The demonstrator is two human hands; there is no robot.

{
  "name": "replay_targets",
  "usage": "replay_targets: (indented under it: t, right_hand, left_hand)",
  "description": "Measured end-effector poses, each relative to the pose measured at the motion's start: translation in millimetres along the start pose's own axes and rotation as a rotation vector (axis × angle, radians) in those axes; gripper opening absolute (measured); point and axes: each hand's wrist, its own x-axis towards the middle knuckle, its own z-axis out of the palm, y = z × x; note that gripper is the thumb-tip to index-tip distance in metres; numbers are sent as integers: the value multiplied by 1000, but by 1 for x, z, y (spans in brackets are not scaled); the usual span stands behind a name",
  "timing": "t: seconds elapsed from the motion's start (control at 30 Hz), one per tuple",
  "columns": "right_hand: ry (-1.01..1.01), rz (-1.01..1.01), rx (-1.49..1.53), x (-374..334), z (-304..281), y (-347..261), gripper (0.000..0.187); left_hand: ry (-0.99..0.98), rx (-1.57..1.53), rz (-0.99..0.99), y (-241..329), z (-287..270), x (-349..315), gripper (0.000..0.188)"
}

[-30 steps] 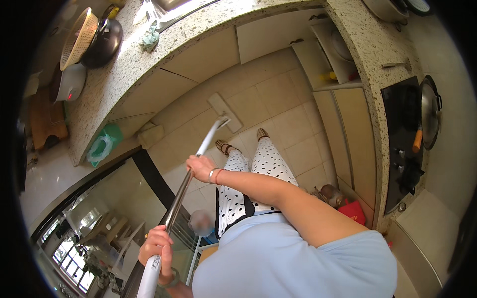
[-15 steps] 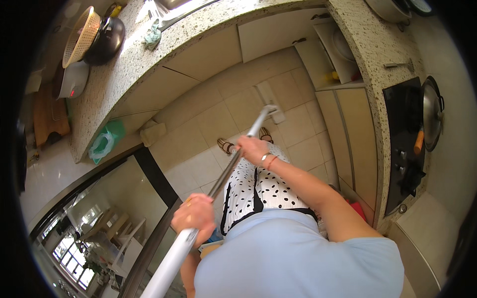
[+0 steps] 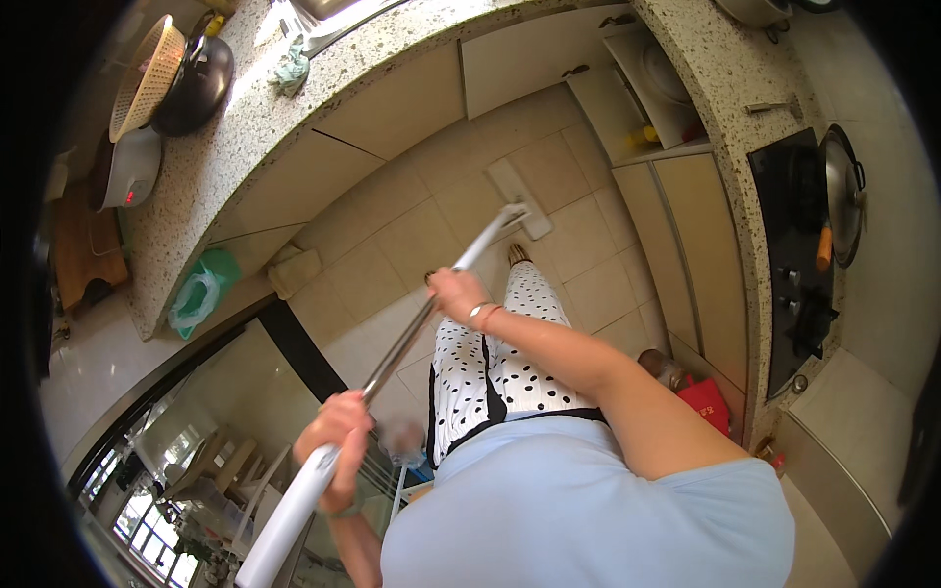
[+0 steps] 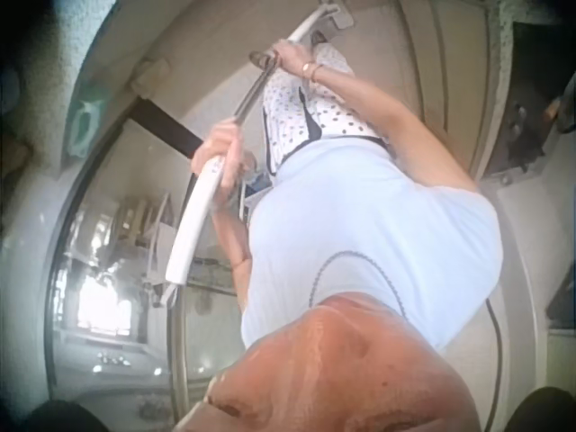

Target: The person mops the tiled floor in a kitchen and dining area using a flat mop. They move the mop back and forth across the floor, navigating around furniture and appliances, and continue the task from the kitchen into the adjacent dining space.

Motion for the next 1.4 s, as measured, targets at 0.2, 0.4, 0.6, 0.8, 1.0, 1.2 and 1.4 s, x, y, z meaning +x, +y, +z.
replay_targets:
  t: [0.2, 0.4, 0.6, 0.8, 1.0, 1.2, 1.4]
  right_hand:
    - [-224, -113, 239, 26, 52, -101, 15]
    - [-235, -180, 176, 34, 12, -81, 21]
    - [-6, -166, 31, 20, -70, -16, 19]
    - [175, -119, -105, 40, -162, 104, 17]
    - [216, -18, -85, 76, -230, 173, 17]
    - [147, 96, -253, 90, -259, 177, 28]
    - [677, -312, -190, 87, -253, 183, 28]
  left_hand:
    - [9, 284, 59, 49, -29, -21, 17]
    - [-166, 347, 215, 41, 8, 7, 26]
    - [-117, 116, 248, 38, 63, 39, 21]
    - [-192, -29, 270, -7, 144, 94, 16]
    - [-280, -14, 331, -41, 217, 153, 19]
    - [-268, -57, 354, -47, 242, 184, 20]
    - [-181, -22, 298, -43, 253, 183, 18]
